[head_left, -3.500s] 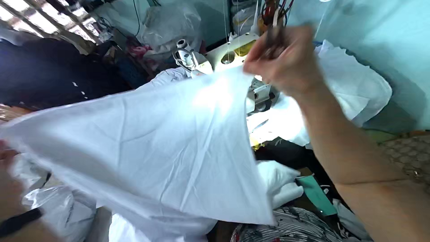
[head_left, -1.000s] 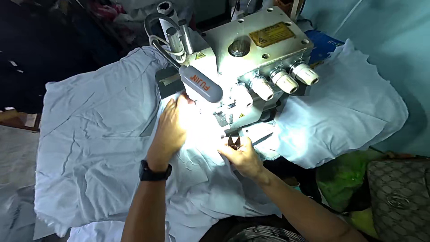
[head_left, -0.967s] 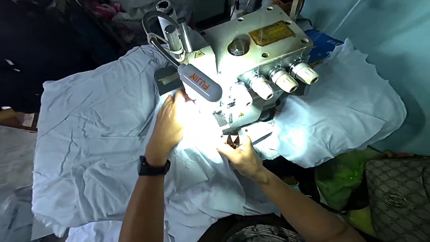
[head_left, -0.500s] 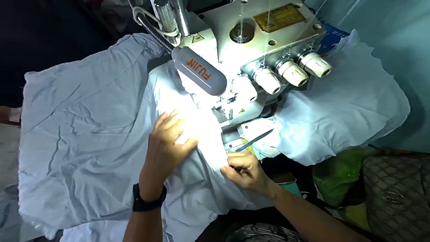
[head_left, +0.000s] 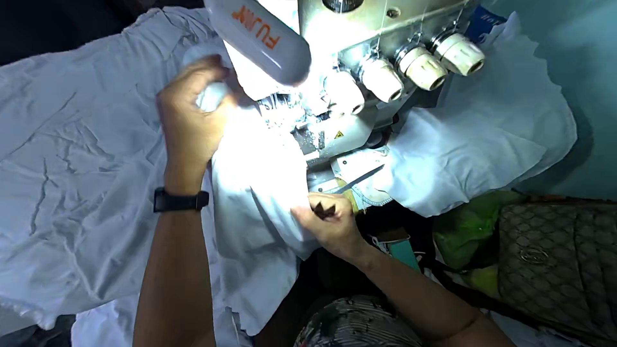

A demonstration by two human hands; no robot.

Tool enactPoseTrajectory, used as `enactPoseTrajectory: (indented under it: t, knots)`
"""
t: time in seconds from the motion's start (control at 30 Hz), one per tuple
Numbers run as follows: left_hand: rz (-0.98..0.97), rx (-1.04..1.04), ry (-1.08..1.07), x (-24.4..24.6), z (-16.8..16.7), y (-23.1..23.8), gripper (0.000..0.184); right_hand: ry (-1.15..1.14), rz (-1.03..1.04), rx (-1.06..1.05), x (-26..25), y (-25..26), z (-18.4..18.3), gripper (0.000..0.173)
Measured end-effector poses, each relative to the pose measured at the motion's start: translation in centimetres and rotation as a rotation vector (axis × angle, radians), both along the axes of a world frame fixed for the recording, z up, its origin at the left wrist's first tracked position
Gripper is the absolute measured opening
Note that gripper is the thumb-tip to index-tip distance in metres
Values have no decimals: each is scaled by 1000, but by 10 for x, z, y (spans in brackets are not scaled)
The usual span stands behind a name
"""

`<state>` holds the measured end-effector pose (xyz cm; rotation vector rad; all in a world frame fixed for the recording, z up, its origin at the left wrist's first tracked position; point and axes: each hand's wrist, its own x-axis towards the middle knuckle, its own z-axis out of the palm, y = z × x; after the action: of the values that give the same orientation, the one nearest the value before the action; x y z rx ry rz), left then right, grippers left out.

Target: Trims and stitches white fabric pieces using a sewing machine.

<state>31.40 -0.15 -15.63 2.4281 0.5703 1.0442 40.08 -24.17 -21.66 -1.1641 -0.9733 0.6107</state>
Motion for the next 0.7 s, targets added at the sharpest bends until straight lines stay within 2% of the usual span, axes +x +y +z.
enactPoseTrajectory:
  t: [0.07, 0.13, 0.23, 0.33, 0.47, 0.57, 0.7]
  knots:
    - [41, 80, -29, -30, -5, -30, 30, -288, 184, 67, 14, -20, -25, 31]
    - [141, 114, -13, -72, -18, -85, 31, -518, 326, 21, 32, -42, -45, 30]
    - [394, 97, -1, -124, -69, -161, 39, -668, 409, -94, 50, -72, -62, 24]
    - [614, -27, 70, -164, -125, -214, 50, -606, 390, -119, 59, -88, -66, 18]
    - [797, -196, 167, -179, -156, -253, 42, -365, 364, -52, 55, -91, -64, 12]
    - [770, -174, 200, -174, -157, -258, 31, -320, 382, -57, 49, -89, -57, 9]
    - [619, -112, 150, -161, -152, -263, 25, -250, 331, -72, 48, -91, -49, 10]
